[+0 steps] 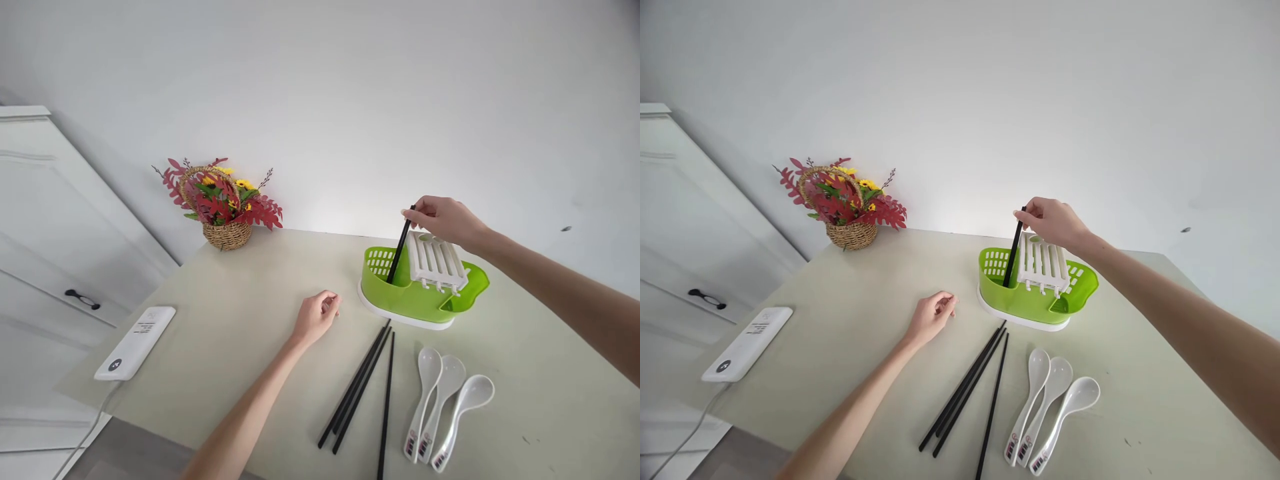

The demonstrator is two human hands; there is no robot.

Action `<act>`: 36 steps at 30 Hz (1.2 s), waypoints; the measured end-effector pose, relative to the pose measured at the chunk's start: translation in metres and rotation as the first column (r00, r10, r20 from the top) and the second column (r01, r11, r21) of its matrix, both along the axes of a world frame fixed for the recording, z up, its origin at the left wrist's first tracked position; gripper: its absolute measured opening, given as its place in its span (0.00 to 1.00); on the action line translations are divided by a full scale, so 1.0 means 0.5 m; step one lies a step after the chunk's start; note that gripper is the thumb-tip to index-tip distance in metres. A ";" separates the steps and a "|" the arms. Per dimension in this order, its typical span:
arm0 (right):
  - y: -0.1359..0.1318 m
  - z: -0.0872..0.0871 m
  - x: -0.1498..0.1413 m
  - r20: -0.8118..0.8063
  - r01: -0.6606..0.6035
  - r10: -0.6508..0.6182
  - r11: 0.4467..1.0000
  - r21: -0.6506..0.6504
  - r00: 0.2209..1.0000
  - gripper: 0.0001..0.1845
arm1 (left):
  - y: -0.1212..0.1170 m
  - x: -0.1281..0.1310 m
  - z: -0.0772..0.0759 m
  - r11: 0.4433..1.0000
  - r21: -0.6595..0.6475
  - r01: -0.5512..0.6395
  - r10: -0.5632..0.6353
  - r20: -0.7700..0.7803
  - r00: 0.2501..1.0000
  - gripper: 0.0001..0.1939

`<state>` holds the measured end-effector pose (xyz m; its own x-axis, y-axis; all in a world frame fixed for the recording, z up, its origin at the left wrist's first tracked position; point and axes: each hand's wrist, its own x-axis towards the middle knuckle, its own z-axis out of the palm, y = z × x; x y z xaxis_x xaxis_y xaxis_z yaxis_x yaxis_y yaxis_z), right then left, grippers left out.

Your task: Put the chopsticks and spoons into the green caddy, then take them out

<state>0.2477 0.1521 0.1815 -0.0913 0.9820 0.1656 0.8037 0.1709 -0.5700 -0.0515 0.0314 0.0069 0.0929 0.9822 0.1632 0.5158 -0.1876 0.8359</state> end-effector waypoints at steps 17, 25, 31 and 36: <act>-0.372 -0.016 -0.056 0.340 -0.653 0.558 0.658 0.375 0.757 0.08 | -0.045 0.028 0.017 0.932 0.081 0.354 -0.311 -0.326 0.893 0.17; -0.471 -0.121 -0.024 0.620 -0.786 0.597 0.616 0.053 0.509 0.22 | -0.072 0.031 0.021 0.861 0.142 0.489 -0.394 -0.422 0.816 0.23; -0.519 -0.164 -0.030 0.587 -0.721 0.563 0.691 0.052 0.582 0.23 | -0.074 0.034 0.021 0.861 0.149 0.487 -0.382 -0.441 0.812 0.22; -0.551 -0.201 -0.036 0.356 -0.530 0.472 0.844 0.081 0.806 0.24 | -0.073 0.035 0.025 0.871 0.130 0.475 -0.385 -0.422 0.821 0.19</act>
<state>0.2295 -0.1232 0.0808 -0.6376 0.7435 0.2014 0.7069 0.6687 -0.2307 -0.0341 -0.0050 0.0192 0.5942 0.7692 0.2349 0.5995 -0.6183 0.5082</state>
